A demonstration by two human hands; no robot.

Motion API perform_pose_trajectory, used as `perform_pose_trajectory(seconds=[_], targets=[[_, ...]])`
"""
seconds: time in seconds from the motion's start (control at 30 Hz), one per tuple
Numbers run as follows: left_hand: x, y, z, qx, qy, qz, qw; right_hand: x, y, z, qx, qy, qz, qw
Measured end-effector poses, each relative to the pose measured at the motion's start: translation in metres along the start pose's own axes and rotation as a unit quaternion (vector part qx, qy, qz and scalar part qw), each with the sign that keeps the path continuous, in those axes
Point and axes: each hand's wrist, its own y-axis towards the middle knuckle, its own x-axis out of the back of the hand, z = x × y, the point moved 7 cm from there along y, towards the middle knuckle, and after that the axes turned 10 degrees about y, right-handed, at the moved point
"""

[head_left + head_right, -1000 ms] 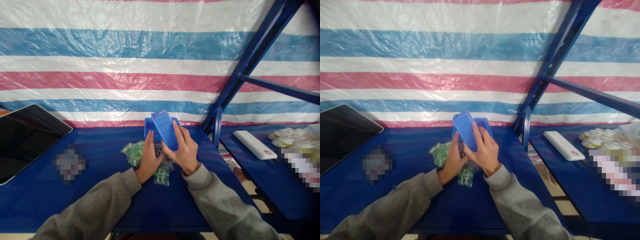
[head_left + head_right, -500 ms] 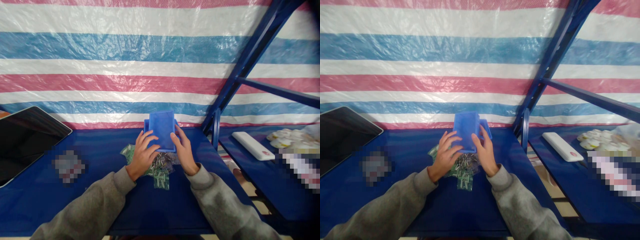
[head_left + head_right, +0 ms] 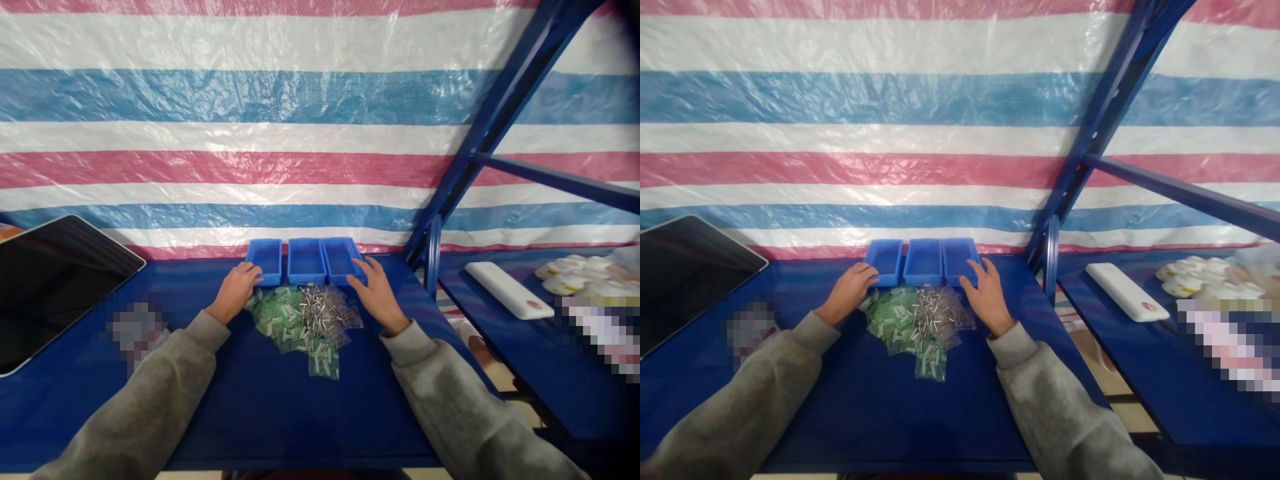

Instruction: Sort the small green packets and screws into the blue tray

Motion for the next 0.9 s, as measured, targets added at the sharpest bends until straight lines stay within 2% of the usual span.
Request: perform_pose_trajectory(seconds=[0.07,0.13,0.33,0.43,0.53,0.57,0.6,0.7,0.77,0.9], targets=[[-0.012,0.003,-0.008,-0.027,0.010,0.026,0.999,-0.014,-0.002,-0.006,0.003,-0.010,0.041,0.999],[-0.018,0.006,-0.014,-0.045,0.018,0.046,0.998,-0.021,-0.003,-0.009,0.000,-0.025,0.052,0.998],[-0.017,0.011,-0.017,-0.081,-0.019,0.075,0.994,-0.022,-0.004,-0.008,0.011,-0.034,0.058,0.998],[-0.002,0.005,-0.019,-0.065,-0.035,0.018,0.997,-0.016,-0.006,-0.004,0.023,-0.056,0.053,0.997],[0.022,-0.013,-0.021,0.029,-0.042,-0.088,0.995,-0.002,-0.010,0.010,0.054,-0.094,0.008,0.994],[0.028,-0.020,-0.023,0.061,-0.053,-0.109,0.991,0.001,-0.013,0.017,0.074,-0.089,0.008,0.993],[0.030,-0.026,-0.028,0.076,-0.062,-0.107,0.989,0.002,-0.016,0.023,0.090,-0.075,0.015,0.993],[0.019,-0.035,-0.051,0.058,-0.058,-0.013,0.997,-0.010,-0.031,0.039,0.127,-0.048,0.111,0.985],[0.007,-0.037,-0.062,0.049,-0.050,0.041,0.997,-0.024,-0.044,0.043,0.130,-0.068,0.183,0.972],[-0.009,-0.034,-0.070,0.036,-0.026,0.089,0.995,-0.048,-0.063,0.039,0.128,-0.104,0.264,0.950]])
